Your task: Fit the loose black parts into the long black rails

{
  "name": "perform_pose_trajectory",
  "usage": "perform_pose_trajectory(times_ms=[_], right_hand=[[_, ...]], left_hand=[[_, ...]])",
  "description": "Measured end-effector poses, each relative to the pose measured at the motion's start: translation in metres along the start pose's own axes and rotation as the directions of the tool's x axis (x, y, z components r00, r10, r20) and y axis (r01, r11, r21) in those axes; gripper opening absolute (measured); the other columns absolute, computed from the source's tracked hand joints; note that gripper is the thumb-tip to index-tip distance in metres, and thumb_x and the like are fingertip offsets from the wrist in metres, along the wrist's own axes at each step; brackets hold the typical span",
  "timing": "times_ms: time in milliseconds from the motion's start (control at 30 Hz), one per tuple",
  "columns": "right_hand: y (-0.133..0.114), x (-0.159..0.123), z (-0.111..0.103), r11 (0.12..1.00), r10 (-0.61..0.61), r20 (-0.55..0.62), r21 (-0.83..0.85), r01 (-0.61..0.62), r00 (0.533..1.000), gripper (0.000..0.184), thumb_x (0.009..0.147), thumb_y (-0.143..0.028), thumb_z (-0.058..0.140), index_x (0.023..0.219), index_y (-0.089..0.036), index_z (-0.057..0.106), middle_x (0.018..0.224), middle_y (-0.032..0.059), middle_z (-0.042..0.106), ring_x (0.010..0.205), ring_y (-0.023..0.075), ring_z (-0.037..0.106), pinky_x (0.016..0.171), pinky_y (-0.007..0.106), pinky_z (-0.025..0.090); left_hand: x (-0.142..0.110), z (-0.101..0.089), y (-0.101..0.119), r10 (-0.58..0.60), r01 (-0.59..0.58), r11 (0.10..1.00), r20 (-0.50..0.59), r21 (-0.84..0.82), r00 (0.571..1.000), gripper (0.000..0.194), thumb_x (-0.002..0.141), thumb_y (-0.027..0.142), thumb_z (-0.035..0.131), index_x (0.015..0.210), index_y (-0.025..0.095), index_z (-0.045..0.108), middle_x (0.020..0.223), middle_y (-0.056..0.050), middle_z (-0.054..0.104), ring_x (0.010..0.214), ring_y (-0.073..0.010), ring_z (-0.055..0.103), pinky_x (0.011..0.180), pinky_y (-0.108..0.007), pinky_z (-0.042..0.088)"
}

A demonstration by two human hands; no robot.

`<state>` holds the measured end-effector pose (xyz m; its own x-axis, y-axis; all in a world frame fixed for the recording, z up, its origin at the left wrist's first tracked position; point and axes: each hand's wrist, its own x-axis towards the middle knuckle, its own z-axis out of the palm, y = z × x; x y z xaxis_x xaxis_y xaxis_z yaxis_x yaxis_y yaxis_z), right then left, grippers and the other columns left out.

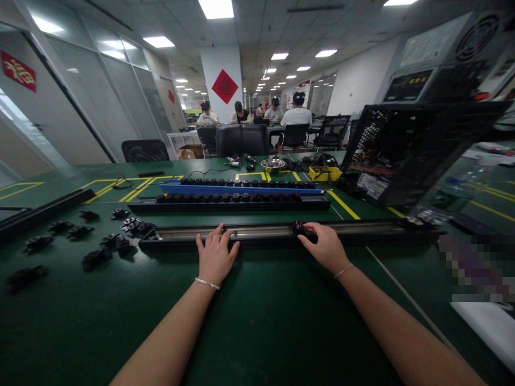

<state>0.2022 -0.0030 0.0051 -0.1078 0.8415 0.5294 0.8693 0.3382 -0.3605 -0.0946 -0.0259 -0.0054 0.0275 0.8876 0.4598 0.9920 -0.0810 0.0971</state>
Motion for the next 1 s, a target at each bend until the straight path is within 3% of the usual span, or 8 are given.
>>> perform_pose_trajectory(times_ms=[1000], right_hand=[[-0.019,-0.004,0.003,0.991,-0.133,0.087,-0.006,0.134,0.987,0.039,0.080,-0.034,0.057,0.116,-0.018,0.060,0.113,0.0095,0.066,0.107,0.0257,0.057,0.093,0.045,0.043]], left_hand=[[0.000,-0.001,0.000,0.002,-0.002,1.000,-0.002,0.003,1.000,0.041,0.088,0.047,0.038,0.119,0.026,0.057,0.140,-0.008,0.046,0.122,-0.0280,0.046,0.107,-0.062,0.018]])
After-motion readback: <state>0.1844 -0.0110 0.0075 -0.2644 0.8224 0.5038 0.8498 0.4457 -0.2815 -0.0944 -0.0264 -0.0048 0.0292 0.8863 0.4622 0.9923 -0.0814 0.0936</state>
